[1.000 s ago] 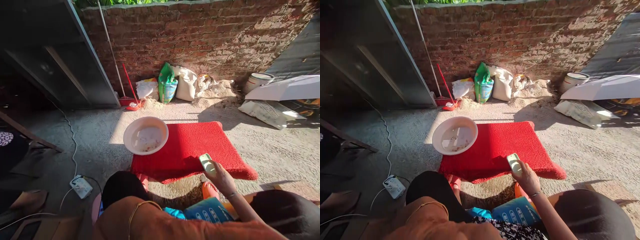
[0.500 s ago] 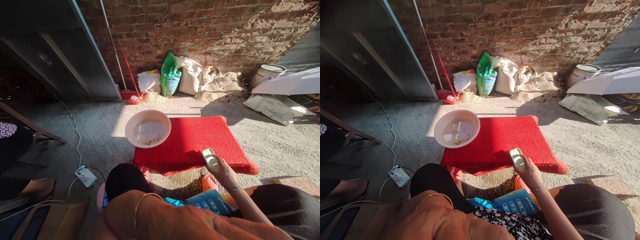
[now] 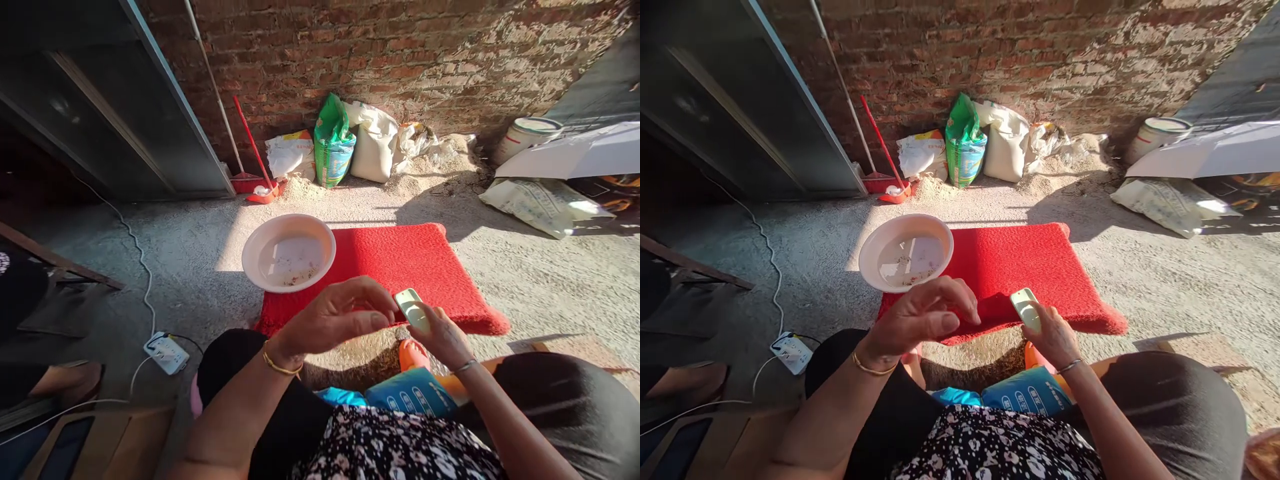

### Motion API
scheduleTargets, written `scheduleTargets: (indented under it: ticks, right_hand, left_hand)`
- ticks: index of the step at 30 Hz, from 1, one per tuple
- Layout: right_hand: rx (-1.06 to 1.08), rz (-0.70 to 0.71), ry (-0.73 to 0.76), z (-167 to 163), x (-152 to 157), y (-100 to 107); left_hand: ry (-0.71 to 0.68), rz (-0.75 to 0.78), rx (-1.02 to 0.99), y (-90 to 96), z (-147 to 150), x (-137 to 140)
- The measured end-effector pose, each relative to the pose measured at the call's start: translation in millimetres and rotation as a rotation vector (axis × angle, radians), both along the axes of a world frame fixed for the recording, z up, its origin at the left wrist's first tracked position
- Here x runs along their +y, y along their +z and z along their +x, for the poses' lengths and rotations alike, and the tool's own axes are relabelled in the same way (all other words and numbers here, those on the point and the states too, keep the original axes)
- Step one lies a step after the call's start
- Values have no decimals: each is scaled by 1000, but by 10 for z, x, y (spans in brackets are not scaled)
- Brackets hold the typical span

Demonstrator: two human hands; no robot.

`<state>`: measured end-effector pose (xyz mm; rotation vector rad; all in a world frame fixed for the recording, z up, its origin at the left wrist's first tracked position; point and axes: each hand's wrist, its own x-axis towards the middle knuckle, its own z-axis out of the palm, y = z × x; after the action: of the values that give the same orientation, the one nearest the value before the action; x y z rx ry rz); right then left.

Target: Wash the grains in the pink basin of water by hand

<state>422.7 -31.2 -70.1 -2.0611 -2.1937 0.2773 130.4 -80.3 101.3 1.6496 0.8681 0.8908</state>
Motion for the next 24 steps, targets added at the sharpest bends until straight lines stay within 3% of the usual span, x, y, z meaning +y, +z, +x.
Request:
scheduleTargets:
  ticks: [2, 4, 7, 9, 11, 14, 19, 21, 24]
  right_hand:
    - [18, -34, 54, -160, -3, 130]
    - [36, -67, 146, -451, -14, 243]
    - [71, -106, 319, -1033, -37, 308]
    - [101, -114, 416, -1348, -23, 282]
    - [105, -110, 448, -1454, 38, 242]
    - [60, -128, 319, -1117, 192, 208]
    - [-39, -145, -106, -140, 325, 198]
    - [-21, -116, -146, -38, 305, 198]
    - [31, -111, -57, -321, 271, 222]
  left_hand:
    - [228, 47, 152, -313, -61, 381]
    - [394, 134, 408, -617, -135, 570]
    - [299, 190, 706, -876, -235, 625]
    - [234, 188, 861, -927, -266, 602]
    - [201, 196, 990, -956, -272, 559]
    - [160, 195, 1144, -1079, -277, 458]
    - [92, 200, 1218, -1303, -289, 271]
    - [105, 306, 1141, -1256, -268, 253]
    - [82, 343, 1098, -1104, -247, 269]
